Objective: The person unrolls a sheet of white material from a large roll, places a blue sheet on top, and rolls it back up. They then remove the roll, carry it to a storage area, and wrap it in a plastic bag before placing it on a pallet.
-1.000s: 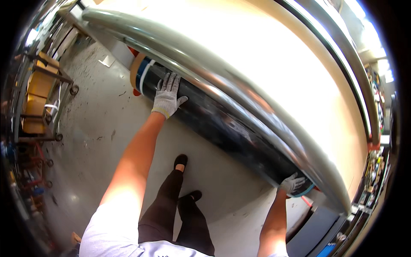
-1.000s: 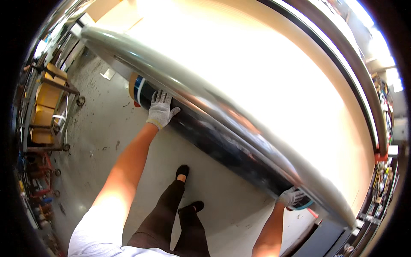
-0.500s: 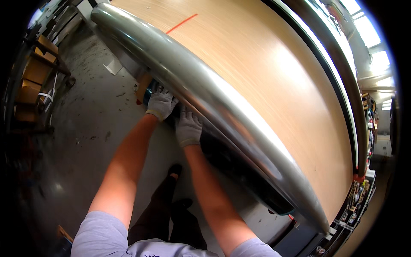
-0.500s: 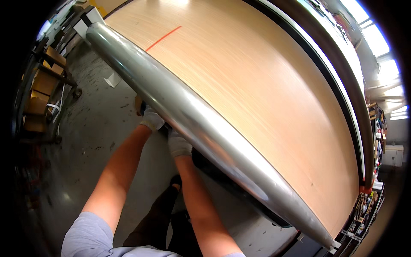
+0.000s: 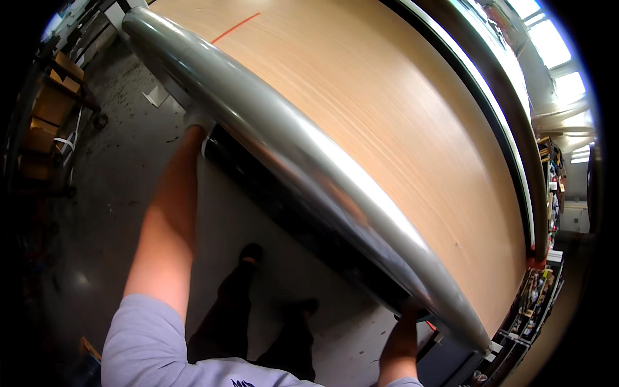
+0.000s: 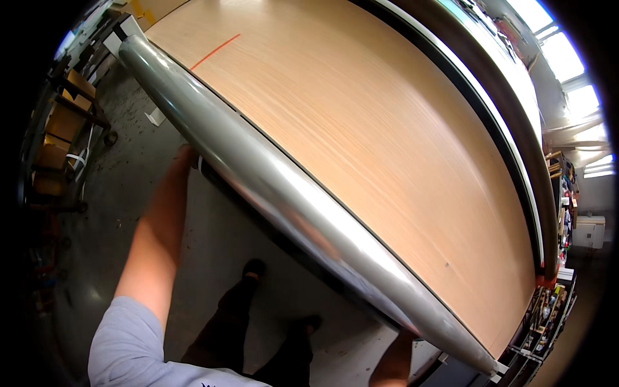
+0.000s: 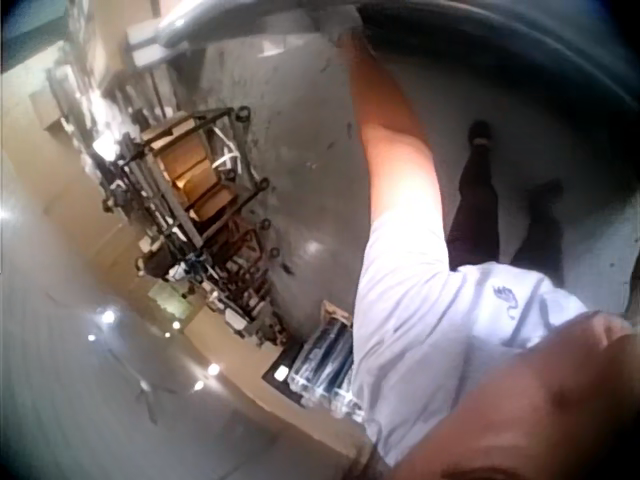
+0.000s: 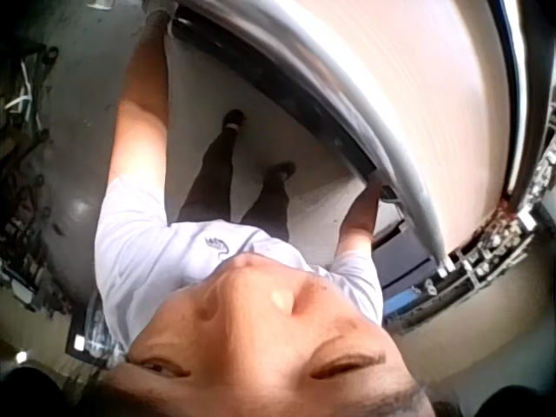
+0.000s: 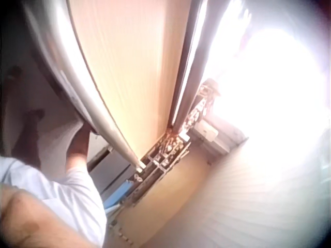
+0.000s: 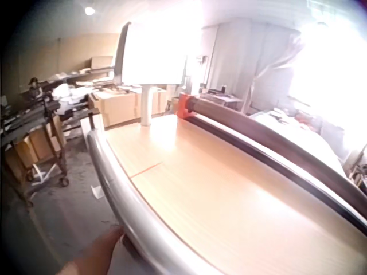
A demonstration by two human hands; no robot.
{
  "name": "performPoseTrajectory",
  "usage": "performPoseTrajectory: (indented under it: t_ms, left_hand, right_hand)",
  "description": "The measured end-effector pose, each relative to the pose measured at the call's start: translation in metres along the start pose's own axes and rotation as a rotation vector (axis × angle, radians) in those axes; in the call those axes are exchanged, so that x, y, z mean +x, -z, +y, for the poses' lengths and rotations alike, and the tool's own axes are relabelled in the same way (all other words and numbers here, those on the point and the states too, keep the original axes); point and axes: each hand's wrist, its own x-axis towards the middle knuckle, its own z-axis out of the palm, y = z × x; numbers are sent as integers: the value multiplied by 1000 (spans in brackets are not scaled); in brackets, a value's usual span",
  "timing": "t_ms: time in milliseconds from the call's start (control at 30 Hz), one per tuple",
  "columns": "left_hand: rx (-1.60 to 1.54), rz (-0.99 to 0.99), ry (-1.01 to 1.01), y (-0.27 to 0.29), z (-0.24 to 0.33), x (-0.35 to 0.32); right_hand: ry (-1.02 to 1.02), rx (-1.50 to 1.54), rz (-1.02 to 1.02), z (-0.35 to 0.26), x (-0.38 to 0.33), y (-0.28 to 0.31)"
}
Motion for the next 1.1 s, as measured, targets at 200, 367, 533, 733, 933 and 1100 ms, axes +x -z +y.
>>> performPoseTrajectory:
  t_ms: [200, 367, 533, 733, 933, 1100]
  left_hand:
    - [-184, 106, 59, 38, -46, -69]
    - [-410, 336, 332, 30, -67, -214]
    - [-604, 66, 476, -123, -87, -436]
    - [-961, -185, 771, -177, 92, -605]
    - [-1002, -384, 784, -162, 104, -690]
    - [-897, -488, 811, -145, 135, -744]
  right_hand:
    - [-350, 171, -92, 184, 43, -22]
    - [-384, 624, -230, 326, 15, -40]
    - [-177, 991, -404, 383, 1, -64]
    - [-443, 1425, -681, 343, -66, 30]
    - [-308, 1383, -839, 267, -83, 157]
    - [-339, 1244, -688, 238, -153, 198]
